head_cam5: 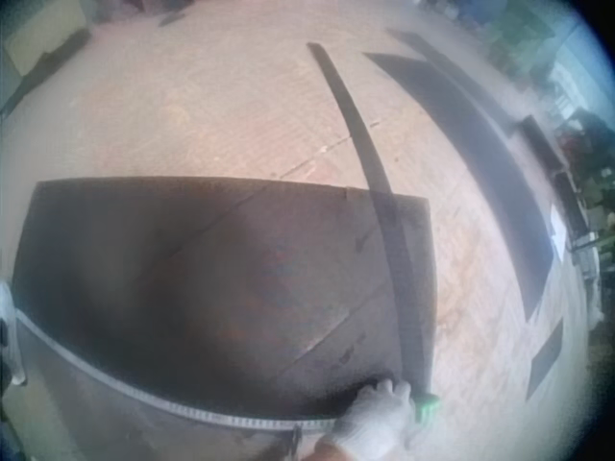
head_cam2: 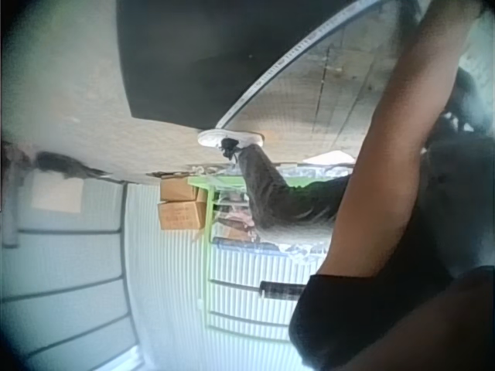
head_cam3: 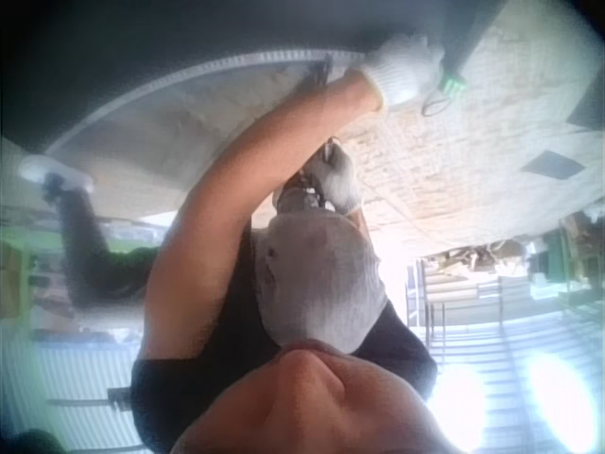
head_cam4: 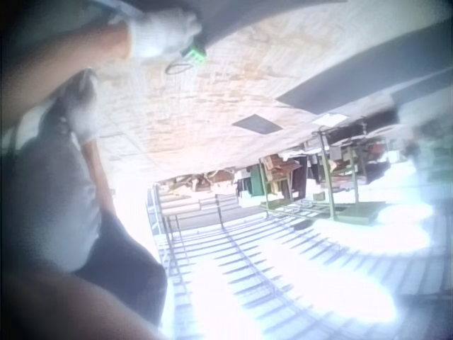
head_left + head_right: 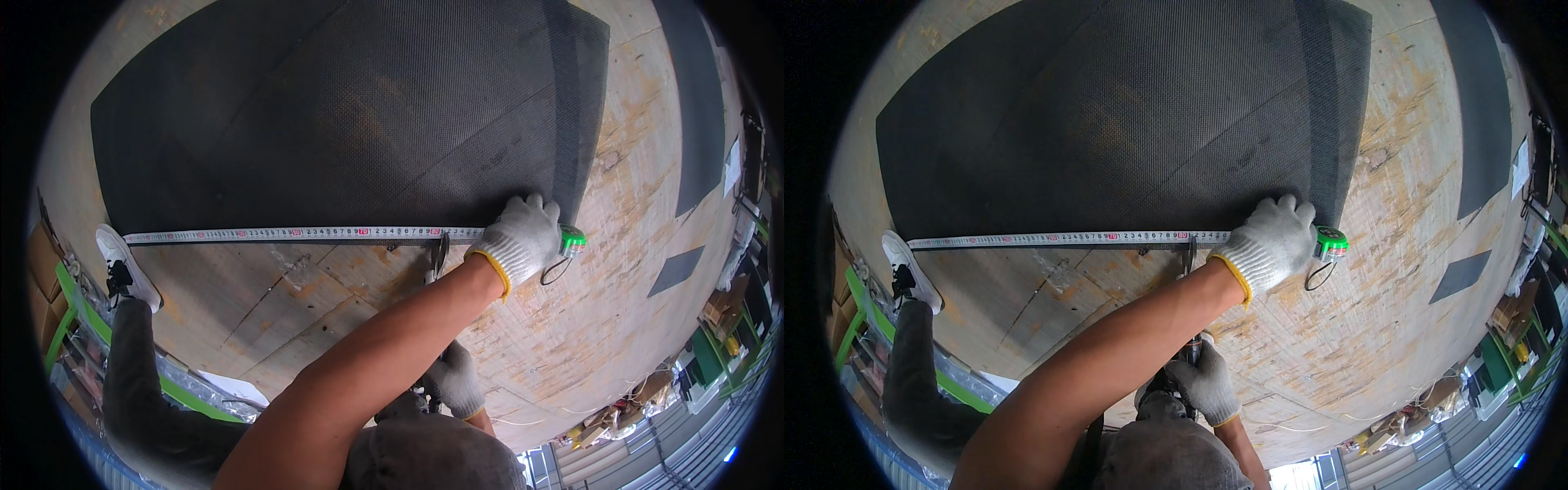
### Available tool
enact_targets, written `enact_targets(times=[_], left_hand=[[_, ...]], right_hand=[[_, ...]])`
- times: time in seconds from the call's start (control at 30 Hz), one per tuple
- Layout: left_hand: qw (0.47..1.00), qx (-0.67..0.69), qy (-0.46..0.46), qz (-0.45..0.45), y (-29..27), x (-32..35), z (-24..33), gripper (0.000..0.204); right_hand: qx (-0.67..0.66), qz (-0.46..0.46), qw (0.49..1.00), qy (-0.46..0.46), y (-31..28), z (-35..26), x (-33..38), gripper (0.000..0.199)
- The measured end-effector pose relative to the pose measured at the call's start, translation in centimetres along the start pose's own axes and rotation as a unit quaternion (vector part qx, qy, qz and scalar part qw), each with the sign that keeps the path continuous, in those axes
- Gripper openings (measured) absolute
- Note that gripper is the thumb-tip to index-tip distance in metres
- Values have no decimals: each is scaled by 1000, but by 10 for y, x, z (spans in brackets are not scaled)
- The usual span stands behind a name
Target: The person measures a black sheet on the floor with a tape measure, then uses a handheld oscillating multi-tool to cut along the measured line. The person repeats measuring and cutting on another section of the same material.
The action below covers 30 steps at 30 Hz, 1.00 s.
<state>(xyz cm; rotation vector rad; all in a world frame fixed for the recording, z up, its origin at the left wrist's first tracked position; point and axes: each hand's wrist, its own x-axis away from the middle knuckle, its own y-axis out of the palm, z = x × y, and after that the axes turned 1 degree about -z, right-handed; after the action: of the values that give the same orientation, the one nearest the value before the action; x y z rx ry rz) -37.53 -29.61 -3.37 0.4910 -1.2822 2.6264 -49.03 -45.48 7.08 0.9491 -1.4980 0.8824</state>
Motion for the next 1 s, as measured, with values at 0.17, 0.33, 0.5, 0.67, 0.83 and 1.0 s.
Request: enact_targets(times=[0.17, 0.33, 0.5, 0.67, 0.83, 1.0], left_hand=[[1000, 11, -6, 2, -3, 0, 0, 28], [1000, 22, -4, -1, -1, -1, 0, 29], [1000, 0, 3, -3, -3, 1, -3, 28], [999, 35, 9, -30, -13, 7, -9, 27], [995, 83, 35, -52, -33, 9, -30, 23], [992, 112, 30, 46, -60, 8, -67, 8]], right_hand=[[-1, -7, 999, -39, -1, 0, -2, 41], [26, -8, 998, -54, -1, 1, -8, 42], [35, 2, 999, -40, 0, 4, -11, 42], [-60, 1, 997, -54, 7, 9, -14, 38], [-107, -44, 993, -38, 3, 13, -19, 35], [-115, -39, 992, -46, 4, 20, -21, 33]])
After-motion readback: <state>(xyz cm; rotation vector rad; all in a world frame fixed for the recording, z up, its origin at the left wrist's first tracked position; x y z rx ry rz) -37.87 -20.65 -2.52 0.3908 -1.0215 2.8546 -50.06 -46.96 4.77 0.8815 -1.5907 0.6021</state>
